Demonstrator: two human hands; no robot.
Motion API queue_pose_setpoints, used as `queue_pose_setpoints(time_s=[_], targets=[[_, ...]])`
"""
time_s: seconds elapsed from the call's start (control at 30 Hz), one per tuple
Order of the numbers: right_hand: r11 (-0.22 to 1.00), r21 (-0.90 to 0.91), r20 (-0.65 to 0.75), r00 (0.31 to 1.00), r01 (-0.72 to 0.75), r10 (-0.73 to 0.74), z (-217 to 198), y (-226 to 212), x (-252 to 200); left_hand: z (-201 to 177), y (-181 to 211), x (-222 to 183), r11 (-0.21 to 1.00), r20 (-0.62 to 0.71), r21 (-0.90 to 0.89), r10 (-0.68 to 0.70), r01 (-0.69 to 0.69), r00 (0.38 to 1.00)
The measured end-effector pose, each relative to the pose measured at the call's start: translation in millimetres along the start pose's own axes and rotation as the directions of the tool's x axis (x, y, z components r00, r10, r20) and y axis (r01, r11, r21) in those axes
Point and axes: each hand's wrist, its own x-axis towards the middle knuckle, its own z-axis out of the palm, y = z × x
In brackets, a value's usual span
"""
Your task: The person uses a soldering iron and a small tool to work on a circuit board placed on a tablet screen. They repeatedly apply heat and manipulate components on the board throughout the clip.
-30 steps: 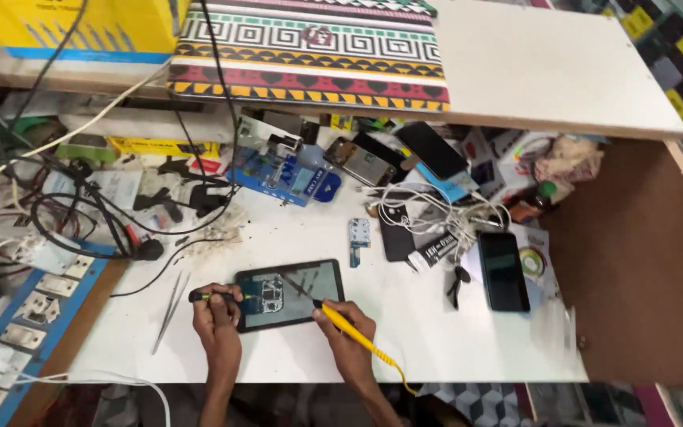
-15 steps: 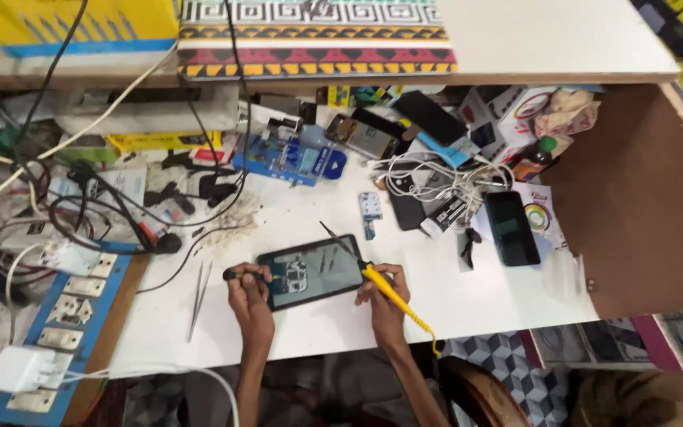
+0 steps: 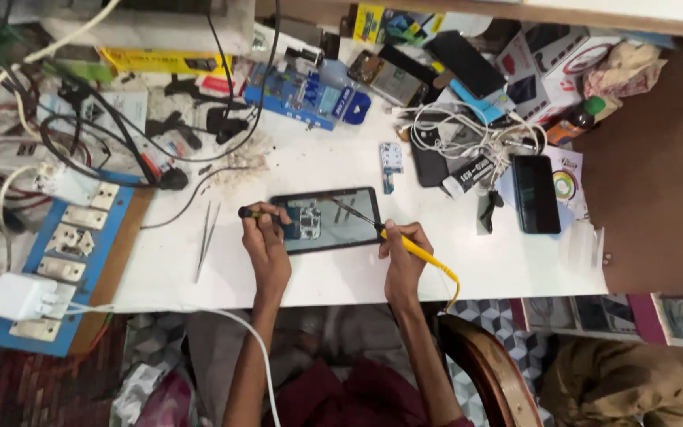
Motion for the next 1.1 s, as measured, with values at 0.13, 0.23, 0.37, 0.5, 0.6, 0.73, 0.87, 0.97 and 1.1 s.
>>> queue_pose_setpoints(time_s=[0.13,0.23,0.37,0.5,0.6,0.73,0.87,0.97,1.1], targets=[[1.0,0.028,0.018,1.0,0.012,-0.013,12.3,-3.1,-6.1,2.4,7.9,-8.5,0.997,-0.045,0.081,0.009,-0.006,0.999],[0.999,-0.021,0.041,0.998,0.041,-0.04,11.2,-3.5,-9.5,2.1,7.8,-12.8,0.996,-0.031,0.084,0.026,-0.023,0.999],[0.997,-0.072,0.055,0.998,0.013,-0.009,2.8,-4.7,-13.3,-2.1,10.9,-21.7,0.998,-0.021,0.047,0.037,-0.036,0.999],[1.0,0.0,0.072,0.997,0.005,-0.005,3.1,-4.3,-3.8,4.3,13.8,-16.5,0.991,-0.018,0.115,0.069,-0.066,0.997],[0.951,0.305,0.149,0.989,-0.042,-0.004,0.0,-3.6,-4.2,2.8,12.5,-19.1,0.998,0.004,0.05,0.037,-0.037,0.999],[0.945,0.309,0.04,0.995,-0.102,0.094,0.1,-10.0,1.4,2.6,7.0,-16.9,0.996,0.023,0.044,0.071,-0.072,0.997],[0.933,0.343,0.051,0.994,-0.108,0.096,4.9,-18.6,5.0,3.1,0.1,-11.0,1.0,-0.001,-0.003,-0.012,0.012,1.0],[0.931,0.357,0.018,0.997,-0.079,0.077,7.8,-20.4,9.3,4.5,-1.8,-5.4,1.0,0.02,0.025,-0.008,0.007,1.0],[0.944,0.329,0.027,0.999,0.023,-0.034,8.8,-10.2,17.5,2.2,-0.1,0.8,1.0,0.064,-0.007,0.002,-0.001,0.998]])
